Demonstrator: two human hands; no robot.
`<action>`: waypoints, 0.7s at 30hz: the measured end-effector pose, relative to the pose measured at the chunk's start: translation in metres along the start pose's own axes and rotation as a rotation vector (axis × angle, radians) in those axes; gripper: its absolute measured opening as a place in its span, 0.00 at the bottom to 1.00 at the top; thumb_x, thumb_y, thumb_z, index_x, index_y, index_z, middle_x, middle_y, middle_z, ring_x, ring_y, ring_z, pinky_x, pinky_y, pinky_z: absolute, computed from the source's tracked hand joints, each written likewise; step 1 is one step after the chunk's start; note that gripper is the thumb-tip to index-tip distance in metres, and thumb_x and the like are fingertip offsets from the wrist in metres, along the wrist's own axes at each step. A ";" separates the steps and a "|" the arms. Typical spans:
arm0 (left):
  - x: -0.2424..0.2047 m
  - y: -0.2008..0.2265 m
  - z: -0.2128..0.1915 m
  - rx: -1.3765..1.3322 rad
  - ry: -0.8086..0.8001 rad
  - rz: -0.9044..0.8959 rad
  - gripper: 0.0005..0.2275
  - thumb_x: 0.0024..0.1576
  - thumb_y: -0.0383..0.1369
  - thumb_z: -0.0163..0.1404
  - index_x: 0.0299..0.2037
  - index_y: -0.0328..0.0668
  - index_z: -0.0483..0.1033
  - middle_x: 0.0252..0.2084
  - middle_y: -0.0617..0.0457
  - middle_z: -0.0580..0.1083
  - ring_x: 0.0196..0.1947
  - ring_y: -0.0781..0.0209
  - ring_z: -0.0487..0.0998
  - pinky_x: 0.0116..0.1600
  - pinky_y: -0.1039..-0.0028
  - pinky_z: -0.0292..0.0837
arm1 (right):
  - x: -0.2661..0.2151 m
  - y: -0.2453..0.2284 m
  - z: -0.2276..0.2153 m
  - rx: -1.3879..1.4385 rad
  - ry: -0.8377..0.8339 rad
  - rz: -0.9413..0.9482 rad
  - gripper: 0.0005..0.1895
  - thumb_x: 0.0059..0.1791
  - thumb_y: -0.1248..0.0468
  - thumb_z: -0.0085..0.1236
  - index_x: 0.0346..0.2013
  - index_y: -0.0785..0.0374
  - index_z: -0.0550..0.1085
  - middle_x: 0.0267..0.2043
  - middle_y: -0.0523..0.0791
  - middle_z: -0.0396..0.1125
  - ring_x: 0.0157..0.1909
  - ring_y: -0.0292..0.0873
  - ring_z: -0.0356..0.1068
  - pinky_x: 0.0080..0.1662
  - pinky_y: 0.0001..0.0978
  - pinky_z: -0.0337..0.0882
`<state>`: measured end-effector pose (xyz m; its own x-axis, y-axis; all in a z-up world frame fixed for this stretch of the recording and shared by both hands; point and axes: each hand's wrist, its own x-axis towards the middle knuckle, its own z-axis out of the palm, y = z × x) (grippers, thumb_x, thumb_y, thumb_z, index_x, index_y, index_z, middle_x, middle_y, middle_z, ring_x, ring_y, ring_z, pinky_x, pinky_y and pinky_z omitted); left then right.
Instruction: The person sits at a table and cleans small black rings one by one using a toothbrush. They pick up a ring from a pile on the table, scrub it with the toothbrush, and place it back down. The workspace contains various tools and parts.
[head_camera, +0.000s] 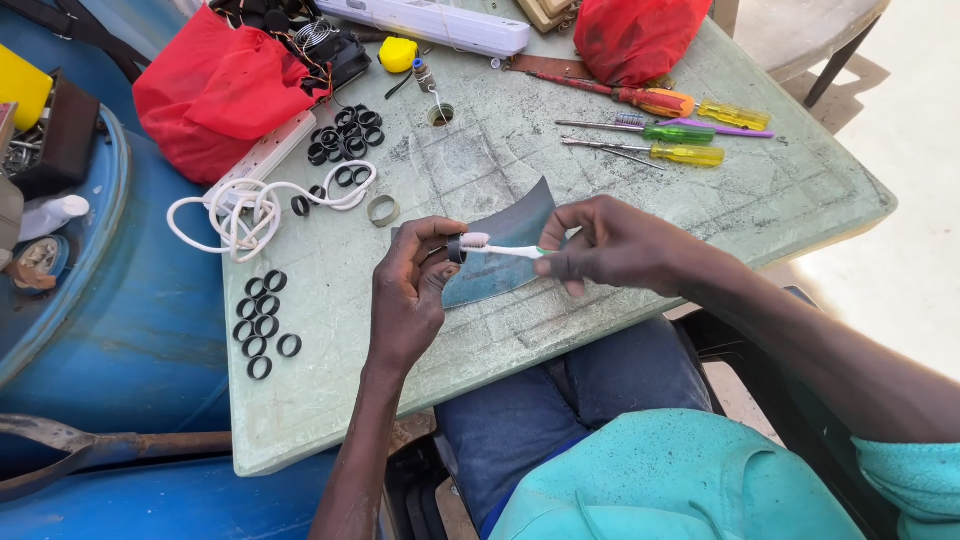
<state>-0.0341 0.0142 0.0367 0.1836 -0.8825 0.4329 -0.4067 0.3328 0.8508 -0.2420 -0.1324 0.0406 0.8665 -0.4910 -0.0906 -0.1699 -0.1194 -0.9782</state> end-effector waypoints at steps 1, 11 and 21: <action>0.000 -0.001 0.000 0.001 0.001 -0.002 0.10 0.65 0.24 0.44 0.56 0.36 0.69 0.53 0.41 0.73 0.59 0.46 0.76 0.62 0.57 0.75 | 0.001 0.003 -0.002 0.001 -0.002 0.000 0.08 0.49 0.65 0.62 0.35 0.68 0.74 0.15 0.51 0.71 0.13 0.32 0.53 0.18 0.24 0.51; 0.002 -0.027 -0.013 -0.484 0.184 -0.053 0.17 0.61 0.32 0.54 0.58 0.38 0.66 0.57 0.43 0.73 0.60 0.53 0.76 0.67 0.64 0.74 | -0.017 -0.031 -0.006 0.103 -0.047 -0.078 0.19 0.56 0.63 0.48 0.30 0.74 0.79 0.10 0.47 0.63 0.06 0.33 0.53 0.12 0.21 0.53; -0.001 -0.033 -0.002 -0.570 0.186 -0.054 0.16 0.58 0.31 0.57 0.53 0.32 0.68 0.57 0.38 0.73 0.60 0.47 0.77 0.69 0.59 0.73 | -0.007 -0.015 0.015 -0.462 0.255 -0.314 0.04 0.53 0.67 0.57 0.38 0.63 0.79 0.18 0.48 0.70 0.11 0.37 0.55 0.20 0.25 0.57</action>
<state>-0.0187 0.0044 0.0090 0.3646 -0.8473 0.3861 0.1418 0.4604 0.8763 -0.2382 -0.1144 0.0534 0.7779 -0.5564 0.2920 -0.1606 -0.6253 -0.7637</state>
